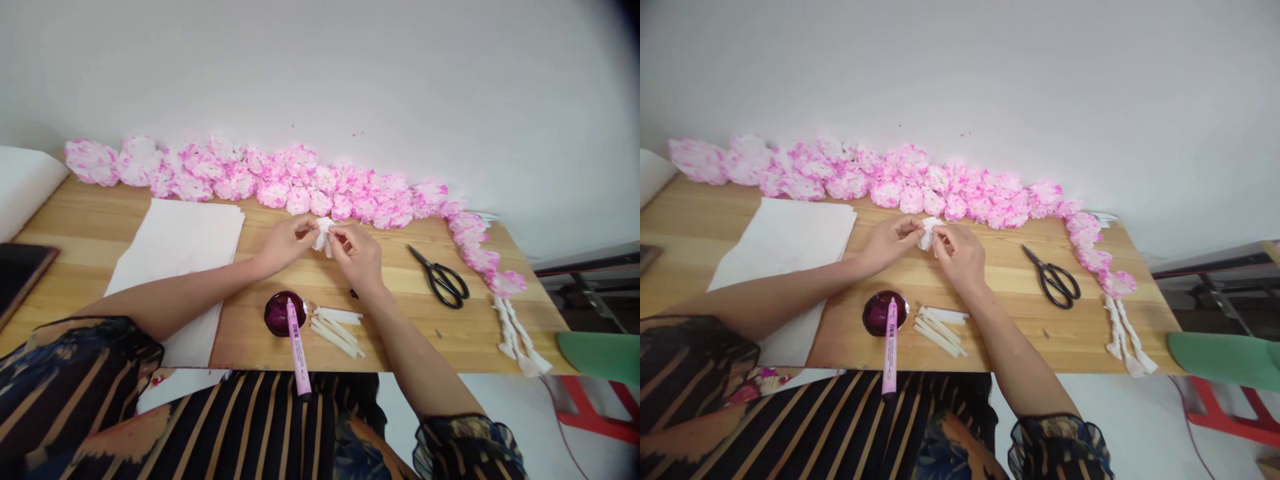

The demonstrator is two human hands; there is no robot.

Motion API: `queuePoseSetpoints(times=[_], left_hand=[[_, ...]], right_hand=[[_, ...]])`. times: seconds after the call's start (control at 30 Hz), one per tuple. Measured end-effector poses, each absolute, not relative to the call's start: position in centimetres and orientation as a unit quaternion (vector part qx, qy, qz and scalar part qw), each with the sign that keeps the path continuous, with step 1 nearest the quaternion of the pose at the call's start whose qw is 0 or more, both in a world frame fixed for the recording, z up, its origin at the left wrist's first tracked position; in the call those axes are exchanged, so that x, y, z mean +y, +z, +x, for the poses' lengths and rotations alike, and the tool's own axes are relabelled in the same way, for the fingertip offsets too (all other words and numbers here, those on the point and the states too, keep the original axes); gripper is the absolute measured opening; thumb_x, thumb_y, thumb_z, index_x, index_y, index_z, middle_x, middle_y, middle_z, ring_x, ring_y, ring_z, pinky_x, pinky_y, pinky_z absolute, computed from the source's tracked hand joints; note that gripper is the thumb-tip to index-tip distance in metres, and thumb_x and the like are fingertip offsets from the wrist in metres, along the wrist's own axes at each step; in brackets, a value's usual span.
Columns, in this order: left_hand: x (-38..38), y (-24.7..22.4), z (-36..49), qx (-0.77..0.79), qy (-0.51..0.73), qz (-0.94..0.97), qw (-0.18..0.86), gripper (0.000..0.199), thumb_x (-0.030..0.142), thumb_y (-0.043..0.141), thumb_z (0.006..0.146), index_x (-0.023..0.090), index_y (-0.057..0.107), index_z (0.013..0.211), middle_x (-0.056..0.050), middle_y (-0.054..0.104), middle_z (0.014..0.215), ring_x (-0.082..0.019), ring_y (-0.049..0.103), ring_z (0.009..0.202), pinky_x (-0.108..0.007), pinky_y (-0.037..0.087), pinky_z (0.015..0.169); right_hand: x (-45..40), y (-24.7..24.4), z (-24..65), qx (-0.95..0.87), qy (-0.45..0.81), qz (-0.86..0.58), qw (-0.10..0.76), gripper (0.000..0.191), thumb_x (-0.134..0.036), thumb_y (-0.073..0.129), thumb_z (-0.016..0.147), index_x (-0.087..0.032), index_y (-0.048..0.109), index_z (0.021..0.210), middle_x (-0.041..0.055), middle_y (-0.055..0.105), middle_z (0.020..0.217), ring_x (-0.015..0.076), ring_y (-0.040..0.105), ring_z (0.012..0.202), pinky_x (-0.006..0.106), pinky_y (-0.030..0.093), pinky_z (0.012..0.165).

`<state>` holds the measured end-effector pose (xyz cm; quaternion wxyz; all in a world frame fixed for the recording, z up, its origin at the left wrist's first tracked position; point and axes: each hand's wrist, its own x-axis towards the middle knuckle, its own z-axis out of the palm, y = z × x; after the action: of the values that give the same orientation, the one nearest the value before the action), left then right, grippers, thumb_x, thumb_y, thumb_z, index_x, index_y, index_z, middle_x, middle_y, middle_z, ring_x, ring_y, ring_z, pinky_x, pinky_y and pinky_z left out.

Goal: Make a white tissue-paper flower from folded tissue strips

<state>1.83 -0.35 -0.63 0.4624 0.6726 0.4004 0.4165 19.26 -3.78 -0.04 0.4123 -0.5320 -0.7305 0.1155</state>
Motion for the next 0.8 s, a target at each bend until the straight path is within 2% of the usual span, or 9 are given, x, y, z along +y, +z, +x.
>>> queuePoseSetpoints(times=[0.17, 0.23, 0.37, 0.53, 0.63, 0.8], left_hand=[[0.2, -0.8, 1.9, 0.406, 0.436, 0.590, 0.544, 0.015, 0.031, 0.062, 0.080, 0.017, 0.058, 0.078, 0.000, 0.066, 0.077, -0.013, 0.061, 0.072, -0.025, 0.049, 0.070], [0.1, -0.8, 1.9, 0.398, 0.436, 0.600, 0.539, 0.016, 0.032, 0.062, 0.081, 0.017, 0.058, 0.079, -0.001, 0.066, 0.077, -0.013, 0.061, 0.073, -0.024, 0.049, 0.070], [-0.8, -0.6, 2.0, 0.383, 0.422, 0.664, 0.484, 0.016, 0.032, 0.060, 0.085, 0.016, 0.060, 0.084, -0.002, 0.067, 0.082, -0.013, 0.063, 0.078, -0.024, 0.048, 0.072], [-1.2, 0.0, 2.0, 0.396, 0.407, 0.679, 0.466, 0.026, 0.039, 0.067, 0.083, 0.018, 0.054, 0.094, 0.000, 0.066, 0.083, -0.013, 0.062, 0.075, -0.024, 0.047, 0.069], [-0.8, 0.0, 2.0, 0.390, 0.404, 0.672, 0.483, 0.027, 0.042, 0.065, 0.085, 0.018, 0.054, 0.091, 0.001, 0.063, 0.077, -0.012, 0.059, 0.069, -0.022, 0.044, 0.063], [0.0, -0.4, 2.1, 0.372, 0.407, 0.647, 0.527, 0.024, 0.040, 0.062, 0.085, 0.016, 0.059, 0.079, 0.000, 0.062, 0.075, -0.011, 0.056, 0.069, -0.023, 0.044, 0.067]], right_hand=[[-3.1, -0.1, 19.5, -0.594, 0.351, -0.564, 0.455, 0.019, -0.038, 0.063, 0.083, -0.020, 0.069, 0.087, -0.0002, 0.069, 0.073, 0.0120, 0.055, 0.056, 0.026, 0.045, 0.055], [-3.1, 0.1, 19.6, -0.578, 0.390, -0.555, 0.454, 0.023, -0.042, 0.064, 0.081, -0.020, 0.069, 0.087, -0.0006, 0.068, 0.071, 0.0116, 0.054, 0.056, 0.025, 0.043, 0.052], [-3.4, 0.5, 19.5, -0.645, 0.258, -0.570, 0.440, 0.018, -0.038, 0.064, 0.083, -0.021, 0.069, 0.088, 0.0015, 0.070, 0.080, 0.0131, 0.057, 0.064, 0.026, 0.045, 0.059], [-3.9, 0.3, 19.4, -0.726, 0.126, -0.539, 0.409, 0.015, -0.029, 0.057, 0.091, -0.021, 0.069, 0.085, 0.0024, 0.069, 0.077, 0.0160, 0.058, 0.070, 0.030, 0.045, 0.069], [-3.9, 0.1, 19.3, -0.751, 0.096, -0.521, 0.393, 0.015, -0.027, 0.056, 0.092, -0.021, 0.069, 0.087, 0.0036, 0.070, 0.080, 0.0173, 0.060, 0.074, 0.031, 0.045, 0.071], [-3.9, 0.1, 19.2, -0.722, 0.136, -0.550, 0.397, 0.013, -0.028, 0.057, 0.090, -0.022, 0.068, 0.085, 0.0029, 0.071, 0.083, 0.0167, 0.060, 0.072, 0.030, 0.045, 0.069]])
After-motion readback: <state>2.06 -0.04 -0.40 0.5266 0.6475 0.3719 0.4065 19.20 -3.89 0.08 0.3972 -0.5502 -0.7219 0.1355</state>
